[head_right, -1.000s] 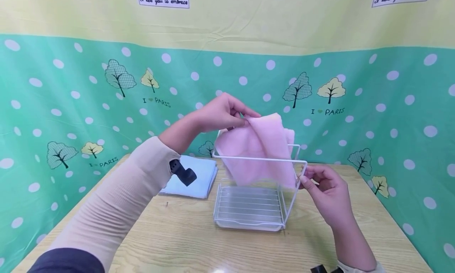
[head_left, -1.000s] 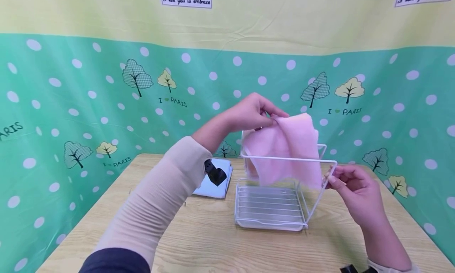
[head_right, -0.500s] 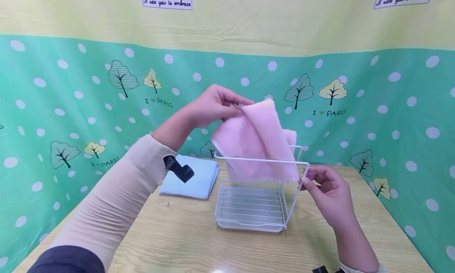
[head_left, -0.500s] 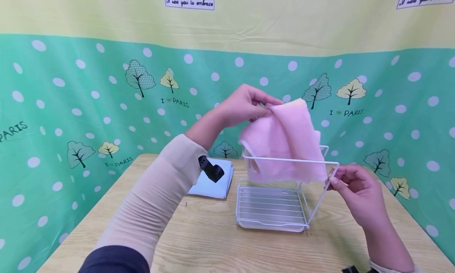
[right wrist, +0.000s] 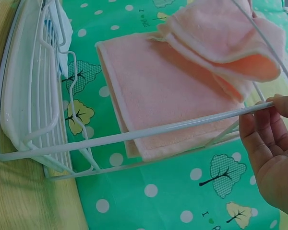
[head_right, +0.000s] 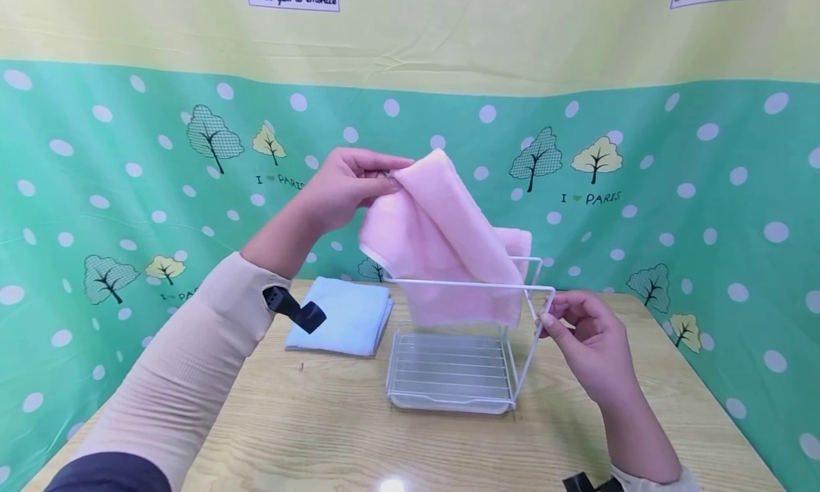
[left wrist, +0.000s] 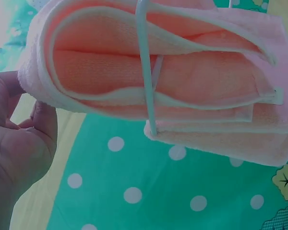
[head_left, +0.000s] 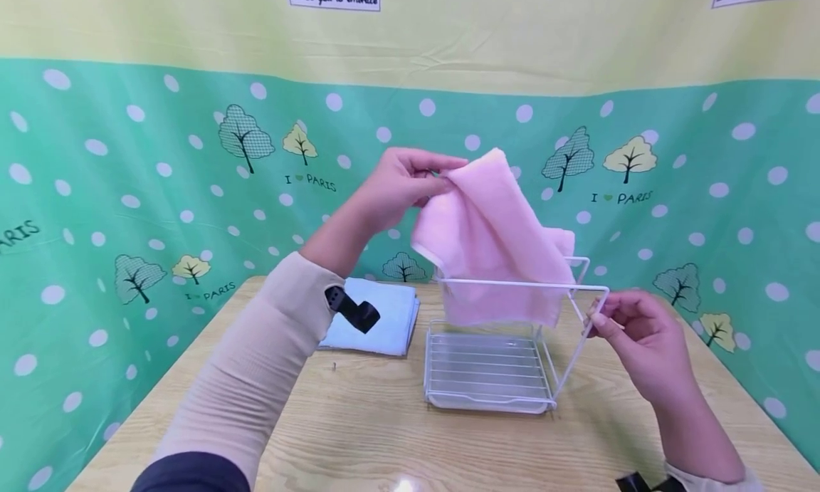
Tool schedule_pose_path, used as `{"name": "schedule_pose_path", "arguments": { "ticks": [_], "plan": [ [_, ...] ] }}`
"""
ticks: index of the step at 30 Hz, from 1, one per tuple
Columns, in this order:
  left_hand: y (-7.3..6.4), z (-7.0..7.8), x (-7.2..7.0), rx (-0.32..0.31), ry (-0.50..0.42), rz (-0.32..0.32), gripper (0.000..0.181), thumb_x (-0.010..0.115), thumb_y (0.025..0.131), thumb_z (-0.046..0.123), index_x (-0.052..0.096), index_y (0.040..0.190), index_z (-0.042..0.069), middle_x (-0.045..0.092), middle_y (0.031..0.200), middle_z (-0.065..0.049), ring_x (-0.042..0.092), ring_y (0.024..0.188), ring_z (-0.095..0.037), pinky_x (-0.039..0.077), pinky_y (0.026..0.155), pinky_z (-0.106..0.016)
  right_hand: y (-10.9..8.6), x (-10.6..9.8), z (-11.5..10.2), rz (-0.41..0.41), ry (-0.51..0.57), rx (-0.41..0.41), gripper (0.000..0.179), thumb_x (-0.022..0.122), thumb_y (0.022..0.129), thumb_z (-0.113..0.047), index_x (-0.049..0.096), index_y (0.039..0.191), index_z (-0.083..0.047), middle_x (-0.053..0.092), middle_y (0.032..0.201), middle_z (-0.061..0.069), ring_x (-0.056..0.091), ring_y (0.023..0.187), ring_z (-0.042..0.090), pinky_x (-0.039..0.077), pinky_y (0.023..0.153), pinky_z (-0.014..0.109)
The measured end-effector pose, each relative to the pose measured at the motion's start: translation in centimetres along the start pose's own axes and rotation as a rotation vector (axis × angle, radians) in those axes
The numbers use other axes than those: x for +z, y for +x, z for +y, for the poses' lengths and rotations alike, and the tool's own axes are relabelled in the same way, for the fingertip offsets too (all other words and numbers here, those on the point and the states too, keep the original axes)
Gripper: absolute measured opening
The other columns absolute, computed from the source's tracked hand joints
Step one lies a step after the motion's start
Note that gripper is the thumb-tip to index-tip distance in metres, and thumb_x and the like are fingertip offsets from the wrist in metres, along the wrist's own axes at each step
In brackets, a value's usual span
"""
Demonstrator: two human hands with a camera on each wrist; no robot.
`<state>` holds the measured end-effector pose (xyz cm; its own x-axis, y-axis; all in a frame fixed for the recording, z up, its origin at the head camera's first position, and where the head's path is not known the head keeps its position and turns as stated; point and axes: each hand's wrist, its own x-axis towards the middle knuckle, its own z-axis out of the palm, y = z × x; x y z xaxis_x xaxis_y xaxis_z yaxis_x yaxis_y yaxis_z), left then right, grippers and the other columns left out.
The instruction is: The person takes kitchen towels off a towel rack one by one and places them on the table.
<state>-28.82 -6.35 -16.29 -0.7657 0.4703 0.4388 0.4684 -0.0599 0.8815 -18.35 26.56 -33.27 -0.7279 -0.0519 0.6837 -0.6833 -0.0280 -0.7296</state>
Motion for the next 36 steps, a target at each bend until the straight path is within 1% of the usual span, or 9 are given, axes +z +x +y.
{"name": "schedule_pose_path", "arguments": {
  "ticks": [2, 7, 12, 17, 21, 26, 30, 32, 36],
  "plan": [
    [-0.2, -0.2, -0.3, -0.005, -0.024, 0.021, 0.031, 0.067, 0.086, -0.007, 0.068, 0.117, -0.004, 0.071, 0.086, -0.010, 0.059, 0.067, -0.017, 0.051, 0.060, -0.026, 0.0, 0.0, -0.1, 0.003, -0.014, 0.013, 0.016, 0.052, 0.087, 0.024, 0.049, 0.101, 0.018, 0.062, 0.090, 0.010, 0.064, 0.077, 0.017, 0.057, 0.070, 0.025],
    [-1.0, -0.8, -1.1, -0.008, -0.080, 0.067, 0.032, 0.066, 0.086, -0.009, 0.067, 0.117, -0.005, 0.071, 0.088, -0.012, 0.066, 0.076, -0.020, 0.056, 0.065, -0.030, 0.0, 0.0, -0.1, 0.003, -0.031, 0.030, 0.017, 0.052, 0.087, 0.024, 0.048, 0.101, 0.018, 0.063, 0.090, 0.009, 0.064, 0.077, 0.017, 0.057, 0.070, 0.025],
    [-1.9, -0.9, -1.8, 0.026, -0.148, 0.104, 0.028, 0.063, 0.087, -0.011, 0.068, 0.114, -0.006, 0.072, 0.095, -0.011, 0.068, 0.078, -0.019, 0.058, 0.066, -0.031, -0.2, 0.2, -0.2, 0.010, -0.042, 0.036, 0.018, 0.052, 0.087, 0.024, 0.047, 0.102, 0.018, 0.063, 0.092, 0.008, 0.063, 0.078, 0.017, 0.057, 0.070, 0.025],
    [-2.6, -0.8, -2.8, 0.073, -0.170, 0.150, 0.024, 0.062, 0.089, -0.008, 0.072, 0.110, -0.001, 0.072, 0.100, -0.011, 0.069, 0.083, -0.021, 0.058, 0.071, -0.030, -0.2, 0.2, -0.2, 0.002, -0.041, 0.029, 0.019, 0.052, 0.087, 0.024, 0.047, 0.104, 0.018, 0.063, 0.092, 0.008, 0.063, 0.078, 0.016, 0.056, 0.070, 0.024],
    [-3.1, -0.9, -3.6, 0.092, -0.208, 0.195, 0.024, 0.062, 0.088, -0.009, 0.075, 0.104, 0.002, 0.073, 0.099, -0.011, 0.069, 0.086, -0.021, 0.058, 0.075, -0.030, -0.1, 0.2, -0.3, -0.007, -0.044, 0.020, 0.019, 0.052, 0.087, 0.024, 0.048, 0.104, 0.017, 0.062, 0.093, 0.008, 0.064, 0.079, 0.016, 0.056, 0.070, 0.024],
    [-3.7, -1.0, -4.4, 0.118, -0.259, 0.251, 0.029, 0.060, 0.089, -0.013, 0.078, 0.097, 0.009, 0.073, 0.098, -0.008, 0.069, 0.086, -0.018, 0.058, 0.075, -0.028, 0.0, 0.2, -0.3, -0.019, -0.002, -0.010, 0.019, 0.051, 0.086, 0.026, 0.048, 0.103, 0.018, 0.062, 0.093, 0.011, 0.064, 0.079, 0.018, 0.057, 0.070, 0.025],
    [-4.2, -1.1, -5.1, 0.130, -0.280, 0.285, 0.031, 0.059, 0.089, -0.013, 0.078, 0.096, 0.010, 0.072, 0.097, -0.008, 0.068, 0.085, -0.017, 0.057, 0.073, -0.027, 0.0, 0.1, -0.2, -0.025, 0.018, -0.026, 0.019, 0.050, 0.086, 0.027, 0.049, 0.103, 0.018, 0.062, 0.093, 0.012, 0.064, 0.079, 0.018, 0.057, 0.070, 0.025],
    [-4.5, -1.3, -5.4, 0.131, -0.293, 0.303, 0.030, 0.059, 0.089, -0.013, 0.078, 0.095, 0.010, 0.072, 0.095, -0.008, 0.068, 0.084, -0.017, 0.057, 0.073, -0.026, 0.0, 0.1, -0.1, -0.037, 0.053, -0.049, 0.020, 0.049, 0.086, 0.028, 0.048, 0.104, 0.019, 0.062, 0.093, 0.014, 0.064, 0.079, 0.019, 0.057, 0.071, 0.025],
    [-5.0, -1.5, -6.1, 0.142, -0.316, 0.345, 0.030, 0.060, 0.089, -0.013, 0.078, 0.094, 0.010, 0.071, 0.093, -0.008, 0.066, 0.081, -0.016, 0.057, 0.071, -0.025, 0.0, 0.1, 0.1, -0.042, 0.085, -0.076, 0.021, 0.048, 0.085, 0.029, 0.048, 0.104, 0.020, 0.062, 0.093, 0.015, 0.064, 0.079, 0.019, 0.057, 0.070, 0.026]
  ]
}}
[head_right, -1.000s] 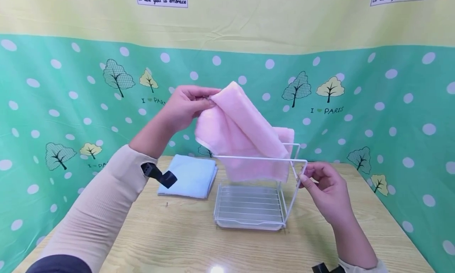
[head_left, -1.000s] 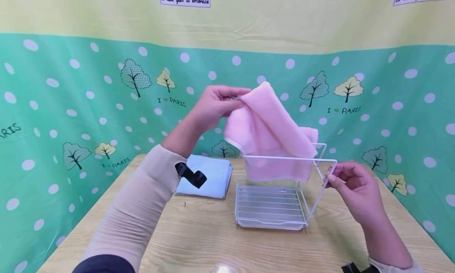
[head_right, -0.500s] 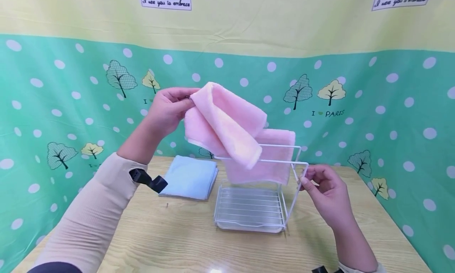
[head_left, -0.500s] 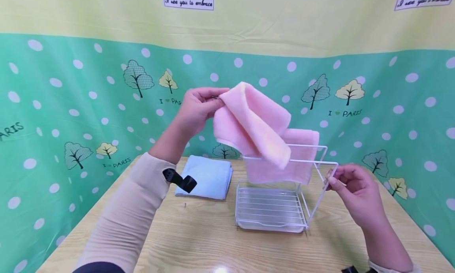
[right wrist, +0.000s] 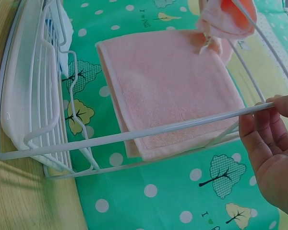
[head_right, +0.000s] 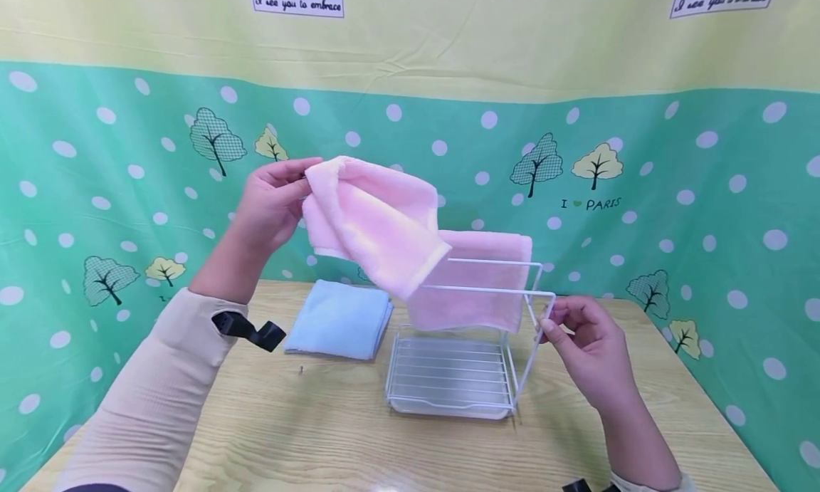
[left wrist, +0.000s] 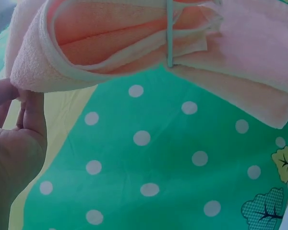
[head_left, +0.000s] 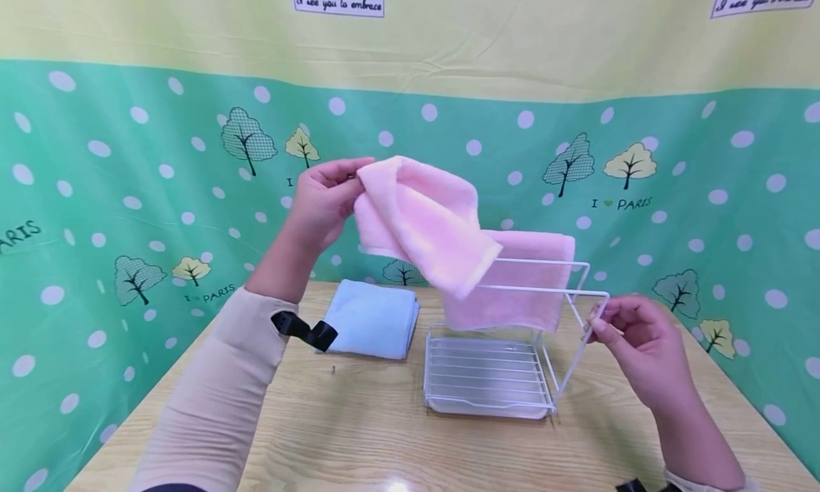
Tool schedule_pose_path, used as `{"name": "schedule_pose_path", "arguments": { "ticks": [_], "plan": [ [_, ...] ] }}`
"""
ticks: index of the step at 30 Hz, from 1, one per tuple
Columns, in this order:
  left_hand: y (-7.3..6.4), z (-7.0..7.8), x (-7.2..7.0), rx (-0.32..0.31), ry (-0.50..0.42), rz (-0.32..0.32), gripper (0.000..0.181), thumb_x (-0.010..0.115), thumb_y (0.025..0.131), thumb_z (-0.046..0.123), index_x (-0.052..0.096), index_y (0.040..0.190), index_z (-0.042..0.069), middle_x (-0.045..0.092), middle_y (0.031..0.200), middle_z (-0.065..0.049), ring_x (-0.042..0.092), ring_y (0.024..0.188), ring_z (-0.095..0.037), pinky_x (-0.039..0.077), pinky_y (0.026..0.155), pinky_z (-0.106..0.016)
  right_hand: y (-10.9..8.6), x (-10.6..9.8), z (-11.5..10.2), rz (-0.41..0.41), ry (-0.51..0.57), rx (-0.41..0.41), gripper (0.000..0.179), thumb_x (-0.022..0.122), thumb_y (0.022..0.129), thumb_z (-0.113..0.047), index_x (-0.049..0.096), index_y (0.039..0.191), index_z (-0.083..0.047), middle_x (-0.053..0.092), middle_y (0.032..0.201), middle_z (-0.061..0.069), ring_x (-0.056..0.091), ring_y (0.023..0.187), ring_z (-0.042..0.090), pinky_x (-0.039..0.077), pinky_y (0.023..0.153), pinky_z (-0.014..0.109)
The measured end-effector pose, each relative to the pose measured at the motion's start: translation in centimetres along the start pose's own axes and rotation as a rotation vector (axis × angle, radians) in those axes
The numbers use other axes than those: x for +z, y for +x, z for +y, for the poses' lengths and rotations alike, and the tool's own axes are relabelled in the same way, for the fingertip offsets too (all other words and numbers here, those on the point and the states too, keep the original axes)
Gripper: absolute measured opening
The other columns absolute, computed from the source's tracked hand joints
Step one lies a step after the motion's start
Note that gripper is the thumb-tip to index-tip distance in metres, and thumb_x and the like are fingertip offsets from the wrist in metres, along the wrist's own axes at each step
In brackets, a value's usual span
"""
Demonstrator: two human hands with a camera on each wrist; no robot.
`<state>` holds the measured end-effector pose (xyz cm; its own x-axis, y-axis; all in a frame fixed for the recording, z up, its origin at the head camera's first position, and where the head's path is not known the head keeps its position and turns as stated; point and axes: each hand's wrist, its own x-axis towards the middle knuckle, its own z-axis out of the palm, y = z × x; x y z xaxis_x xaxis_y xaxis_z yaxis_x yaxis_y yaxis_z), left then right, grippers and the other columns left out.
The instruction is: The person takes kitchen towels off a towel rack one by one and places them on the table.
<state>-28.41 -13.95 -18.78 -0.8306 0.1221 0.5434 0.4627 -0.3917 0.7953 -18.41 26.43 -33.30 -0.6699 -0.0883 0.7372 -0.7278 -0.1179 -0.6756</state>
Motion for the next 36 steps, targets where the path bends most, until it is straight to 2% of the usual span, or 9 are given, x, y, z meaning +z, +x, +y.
{"name": "schedule_pose_path", "arguments": {
  "ticks": [3, 10, 17, 21, 23, 25, 29, 31, 36],
  "plan": [
    [-0.1, 0.0, -0.6, 0.008, -0.035, 0.019, 0.027, 0.061, 0.088, -0.013, 0.078, 0.095, 0.008, 0.071, 0.091, -0.008, 0.066, 0.081, -0.016, 0.057, 0.071, -0.025, 0.0, 0.0, 0.1, 0.001, 0.001, -0.004, 0.022, 0.048, 0.085, 0.030, 0.048, 0.104, 0.020, 0.062, 0.093, 0.015, 0.064, 0.079, 0.019, 0.057, 0.070, 0.025],
    [-0.3, 0.3, -1.8, 0.021, -0.038, 0.068, 0.032, 0.058, 0.090, -0.014, 0.079, 0.094, 0.011, 0.071, 0.089, -0.006, 0.066, 0.079, -0.015, 0.057, 0.070, -0.024, 0.0, -0.1, 0.2, -0.013, 0.016, -0.013, 0.023, 0.046, 0.084, 0.031, 0.048, 0.104, 0.020, 0.062, 0.095, 0.016, 0.065, 0.080, 0.020, 0.057, 0.071, 0.025],
    [-0.5, 1.1, -3.3, 0.058, -0.085, 0.111, 0.030, 0.056, 0.090, -0.016, 0.077, 0.095, 0.004, 0.070, 0.090, -0.009, 0.066, 0.079, -0.017, 0.058, 0.069, -0.026, 0.1, -0.1, 0.3, -0.023, 0.046, -0.023, 0.023, 0.045, 0.084, 0.032, 0.047, 0.104, 0.021, 0.062, 0.095, 0.016, 0.065, 0.080, 0.020, 0.057, 0.071, 0.026],
    [-0.6, 1.5, -4.2, 0.089, -0.079, 0.151, 0.026, 0.058, 0.089, -0.015, 0.077, 0.097, 0.002, 0.069, 0.092, -0.010, 0.066, 0.082, -0.018, 0.058, 0.074, -0.027, 0.0, 0.0, 0.1, 0.000, -0.018, 0.018, 0.021, 0.047, 0.085, 0.029, 0.047, 0.104, 0.020, 0.063, 0.094, 0.013, 0.064, 0.079, 0.019, 0.057, 0.071, 0.025],
    [-0.6, 1.7, -4.7, 0.085, -0.075, 0.168, 0.022, 0.061, 0.088, -0.013, 0.076, 0.099, 0.000, 0.069, 0.093, -0.011, 0.067, 0.082, -0.018, 0.057, 0.075, -0.027, 0.0, 0.1, 0.0, 0.007, -0.045, 0.037, 0.020, 0.048, 0.086, 0.028, 0.047, 0.104, 0.020, 0.063, 0.094, 0.012, 0.064, 0.079, 0.018, 0.056, 0.071, 0.025],
    [-0.8, 1.8, -5.2, 0.073, -0.053, 0.183, 0.020, 0.065, 0.087, -0.011, 0.076, 0.100, 0.000, 0.069, 0.093, -0.011, 0.067, 0.082, -0.018, 0.057, 0.075, -0.028, 0.0, 0.1, -0.1, 0.012, -0.073, 0.054, 0.019, 0.049, 0.086, 0.027, 0.047, 0.104, 0.019, 0.063, 0.094, 0.011, 0.064, 0.079, 0.017, 0.056, 0.070, 0.024],
    [-1.2, 1.8, -6.7, 0.043, 0.016, 0.194, 0.017, 0.070, 0.085, -0.008, 0.075, 0.099, -0.001, 0.068, 0.089, -0.011, 0.066, 0.078, -0.018, 0.058, 0.070, -0.027, 0.0, 0.1, -0.1, 0.006, -0.063, 0.043, 0.019, 0.049, 0.087, 0.027, 0.047, 0.104, 0.019, 0.063, 0.094, 0.011, 0.064, 0.079, 0.017, 0.056, 0.071, 0.025],
    [-1.4, 1.7, -7.6, 0.025, 0.078, 0.213, 0.018, 0.071, 0.084, -0.007, 0.075, 0.100, -0.001, 0.067, 0.089, -0.010, 0.066, 0.078, -0.017, 0.058, 0.069, -0.026, 0.0, 0.1, 0.0, 0.002, -0.049, 0.031, 0.019, 0.049, 0.086, 0.027, 0.047, 0.104, 0.020, 0.063, 0.094, 0.012, 0.064, 0.079, 0.017, 0.057, 0.071, 0.025],
    [-2.2, 1.1, -9.6, -0.048, 0.242, 0.271, 0.021, 0.074, 0.085, 0.001, 0.074, 0.106, 0.001, 0.067, 0.094, -0.007, 0.066, 0.082, -0.016, 0.058, 0.070, -0.025, 0.0, 0.0, -0.1, 0.027, -0.110, 0.087, 0.019, 0.050, 0.087, 0.025, 0.046, 0.105, 0.019, 0.064, 0.095, 0.010, 0.064, 0.079, 0.016, 0.056, 0.071, 0.024]
  ]
}}
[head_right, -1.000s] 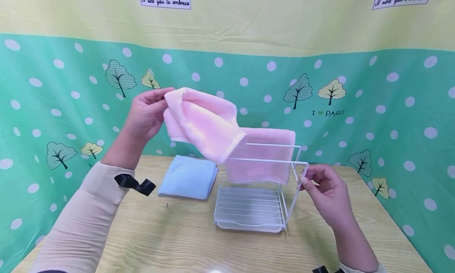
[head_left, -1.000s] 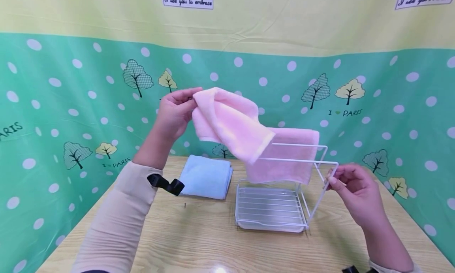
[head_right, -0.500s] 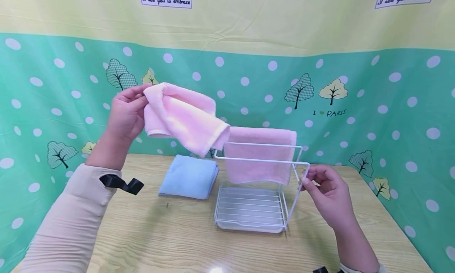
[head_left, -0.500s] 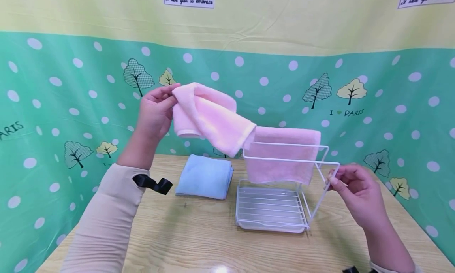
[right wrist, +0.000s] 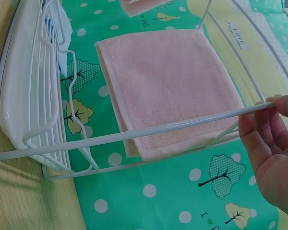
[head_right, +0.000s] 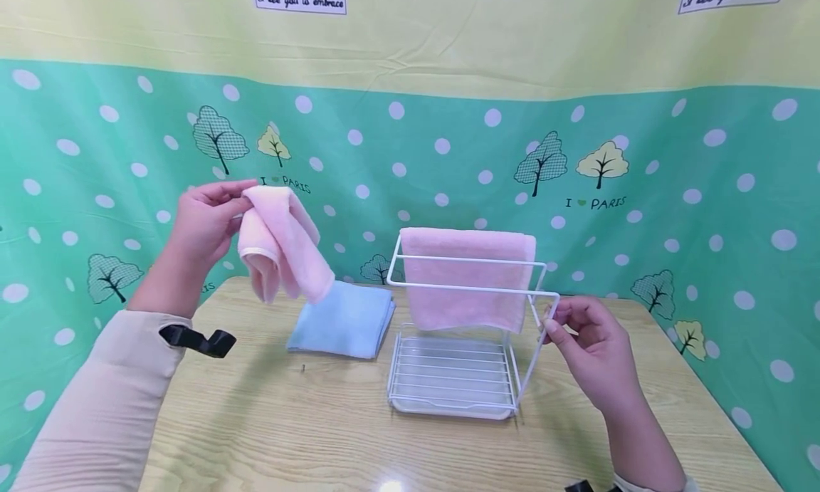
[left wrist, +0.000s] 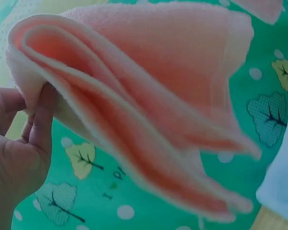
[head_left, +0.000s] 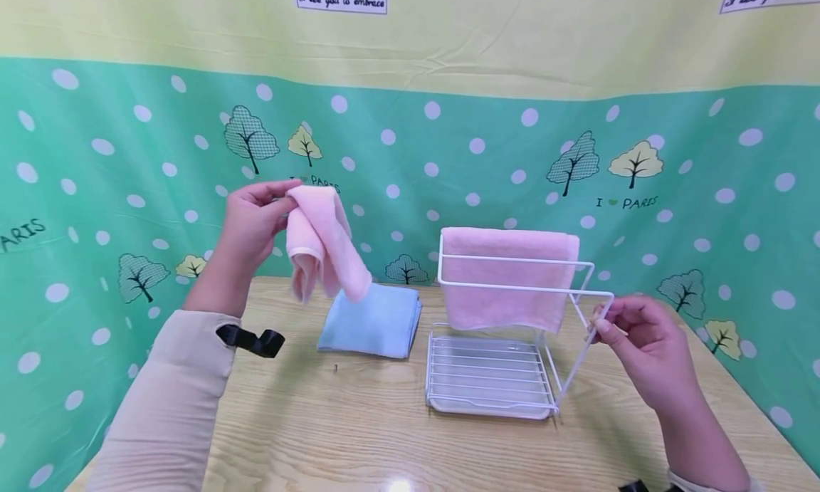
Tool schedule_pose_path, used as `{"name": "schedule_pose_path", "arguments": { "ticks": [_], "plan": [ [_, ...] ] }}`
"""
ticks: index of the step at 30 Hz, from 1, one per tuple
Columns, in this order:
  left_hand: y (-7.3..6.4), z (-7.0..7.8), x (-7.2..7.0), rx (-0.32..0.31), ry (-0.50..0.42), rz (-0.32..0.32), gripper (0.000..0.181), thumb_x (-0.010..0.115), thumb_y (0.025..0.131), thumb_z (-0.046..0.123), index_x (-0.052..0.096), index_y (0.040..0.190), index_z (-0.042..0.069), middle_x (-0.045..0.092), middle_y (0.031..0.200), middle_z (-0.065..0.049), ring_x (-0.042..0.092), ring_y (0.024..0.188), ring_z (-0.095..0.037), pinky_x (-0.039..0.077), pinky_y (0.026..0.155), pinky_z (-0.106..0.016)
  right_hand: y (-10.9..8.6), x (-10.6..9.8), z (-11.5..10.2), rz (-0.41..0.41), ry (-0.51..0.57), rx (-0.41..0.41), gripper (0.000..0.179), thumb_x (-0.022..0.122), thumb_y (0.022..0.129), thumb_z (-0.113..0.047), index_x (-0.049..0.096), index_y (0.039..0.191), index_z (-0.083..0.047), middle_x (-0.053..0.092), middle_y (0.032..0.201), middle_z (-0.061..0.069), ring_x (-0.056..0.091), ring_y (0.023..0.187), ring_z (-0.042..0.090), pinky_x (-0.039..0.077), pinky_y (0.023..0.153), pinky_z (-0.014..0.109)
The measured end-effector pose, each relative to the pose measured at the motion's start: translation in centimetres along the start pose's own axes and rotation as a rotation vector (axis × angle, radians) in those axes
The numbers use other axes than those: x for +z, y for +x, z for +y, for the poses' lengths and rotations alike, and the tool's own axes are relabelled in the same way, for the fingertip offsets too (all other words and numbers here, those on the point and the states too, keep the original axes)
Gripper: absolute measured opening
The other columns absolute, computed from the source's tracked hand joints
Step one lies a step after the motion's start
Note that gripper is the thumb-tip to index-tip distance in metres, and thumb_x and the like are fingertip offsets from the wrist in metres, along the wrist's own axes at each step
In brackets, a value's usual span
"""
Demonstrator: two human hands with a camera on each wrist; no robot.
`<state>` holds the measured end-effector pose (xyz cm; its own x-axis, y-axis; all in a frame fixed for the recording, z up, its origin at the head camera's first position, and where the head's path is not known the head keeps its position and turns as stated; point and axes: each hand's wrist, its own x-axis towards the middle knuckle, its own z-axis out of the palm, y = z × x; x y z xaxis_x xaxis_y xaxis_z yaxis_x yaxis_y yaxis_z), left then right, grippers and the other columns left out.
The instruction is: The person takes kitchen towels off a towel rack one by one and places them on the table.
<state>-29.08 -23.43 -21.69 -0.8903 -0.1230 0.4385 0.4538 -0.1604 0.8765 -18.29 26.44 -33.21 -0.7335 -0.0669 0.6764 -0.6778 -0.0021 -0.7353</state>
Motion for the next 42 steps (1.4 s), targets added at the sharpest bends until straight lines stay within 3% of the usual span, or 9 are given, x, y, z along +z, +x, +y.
{"name": "schedule_pose_path", "arguments": {
  "ticks": [8, 12, 15, 17, 23, 29, 34, 38, 42],
  "plan": [
    [-0.9, -1.5, -2.3, -0.134, 0.214, 0.038, 0.031, 0.071, 0.089, 0.007, 0.068, 0.120, 0.002, 0.069, 0.095, 0.003, 0.064, 0.088, -0.011, 0.057, 0.071, -0.024, -0.1, 0.0, -0.2, 0.013, -0.026, 0.030, 0.019, 0.051, 0.087, 0.025, 0.046, 0.104, 0.018, 0.063, 0.095, 0.012, 0.064, 0.079, 0.016, 0.056, 0.071, 0.024],
    [-1.0, -2.3, -2.8, -0.203, 0.369, 0.046, 0.038, 0.069, 0.091, 0.010, 0.062, 0.127, -0.001, 0.064, 0.113, -0.005, 0.063, 0.089, -0.010, 0.057, 0.071, -0.024, -0.2, -0.1, -0.1, 0.003, -0.016, 0.016, 0.019, 0.051, 0.088, 0.024, 0.047, 0.104, 0.017, 0.064, 0.096, 0.012, 0.064, 0.080, 0.016, 0.056, 0.071, 0.023],
    [-0.8, -3.1, -3.0, -0.246, 0.403, 0.047, 0.040, 0.066, 0.093, 0.010, 0.059, 0.130, -0.002, 0.055, 0.128, -0.016, 0.062, 0.090, -0.010, 0.057, 0.073, -0.025, -0.2, -0.1, 0.0, -0.003, 0.002, 0.002, 0.018, 0.050, 0.088, 0.025, 0.047, 0.104, 0.017, 0.064, 0.095, 0.011, 0.064, 0.079, 0.016, 0.056, 0.071, 0.024],
    [-0.7, -3.9, -3.1, -0.266, 0.417, 0.048, 0.041, 0.064, 0.093, 0.010, 0.058, 0.131, -0.003, 0.053, 0.130, -0.016, 0.062, 0.090, -0.010, 0.057, 0.074, -0.025, -0.3, -0.2, 0.0, -0.005, 0.009, -0.004, 0.019, 0.050, 0.087, 0.025, 0.047, 0.104, 0.018, 0.064, 0.095, 0.011, 0.064, 0.079, 0.016, 0.056, 0.071, 0.024],
    [-0.3, -5.8, -2.7, -0.295, 0.404, 0.060, 0.039, 0.063, 0.093, 0.008, 0.059, 0.131, -0.002, 0.063, 0.106, -0.005, 0.065, 0.087, -0.012, 0.057, 0.074, -0.026, -0.2, -0.2, 0.0, -0.018, 0.080, -0.052, 0.020, 0.047, 0.086, 0.028, 0.047, 0.105, 0.020, 0.064, 0.096, 0.014, 0.064, 0.079, 0.018, 0.057, 0.071, 0.025],
    [0.0, -6.8, -1.3, -0.321, 0.364, 0.064, 0.037, 0.065, 0.093, 0.010, 0.062, 0.129, 0.001, 0.064, 0.110, -0.007, 0.065, 0.089, -0.014, 0.057, 0.074, -0.026, -0.2, -0.1, -0.1, 0.007, -0.006, 0.014, 0.019, 0.050, 0.087, 0.025, 0.047, 0.104, 0.017, 0.064, 0.095, 0.011, 0.064, 0.079, 0.017, 0.056, 0.071, 0.024],
    [0.3, -7.7, -0.7, -0.360, 0.235, 0.073, 0.038, 0.063, 0.092, 0.008, 0.060, 0.130, 0.001, 0.063, 0.109, -0.004, 0.063, 0.089, -0.014, 0.056, 0.072, -0.024, -0.2, -0.1, -0.1, 0.005, -0.017, 0.016, 0.018, 0.051, 0.087, 0.024, 0.047, 0.104, 0.018, 0.064, 0.095, 0.011, 0.063, 0.080, 0.016, 0.056, 0.071, 0.024],
    [0.1, -8.8, -1.8, -0.436, 0.097, 0.064, 0.044, 0.058, 0.094, 0.005, 0.052, 0.138, 0.001, 0.059, 0.111, -0.001, 0.061, 0.087, -0.010, 0.054, 0.074, -0.021, -0.2, -0.1, -0.1, 0.000, -0.010, 0.004, 0.019, 0.050, 0.087, 0.024, 0.046, 0.104, 0.018, 0.064, 0.095, 0.010, 0.063, 0.080, 0.016, 0.056, 0.071, 0.024],
    [-0.6, -10.8, -4.7, -0.507, 0.115, 0.010, 0.050, 0.056, 0.096, 0.008, 0.042, 0.144, 0.001, 0.058, 0.111, 0.002, 0.062, 0.086, -0.007, 0.053, 0.077, -0.019, -0.1, 0.1, -0.1, 0.005, -0.014, 0.011, 0.019, 0.050, 0.087, 0.025, 0.045, 0.104, 0.019, 0.065, 0.096, 0.009, 0.063, 0.080, 0.016, 0.056, 0.071, 0.024]
  ]
}}
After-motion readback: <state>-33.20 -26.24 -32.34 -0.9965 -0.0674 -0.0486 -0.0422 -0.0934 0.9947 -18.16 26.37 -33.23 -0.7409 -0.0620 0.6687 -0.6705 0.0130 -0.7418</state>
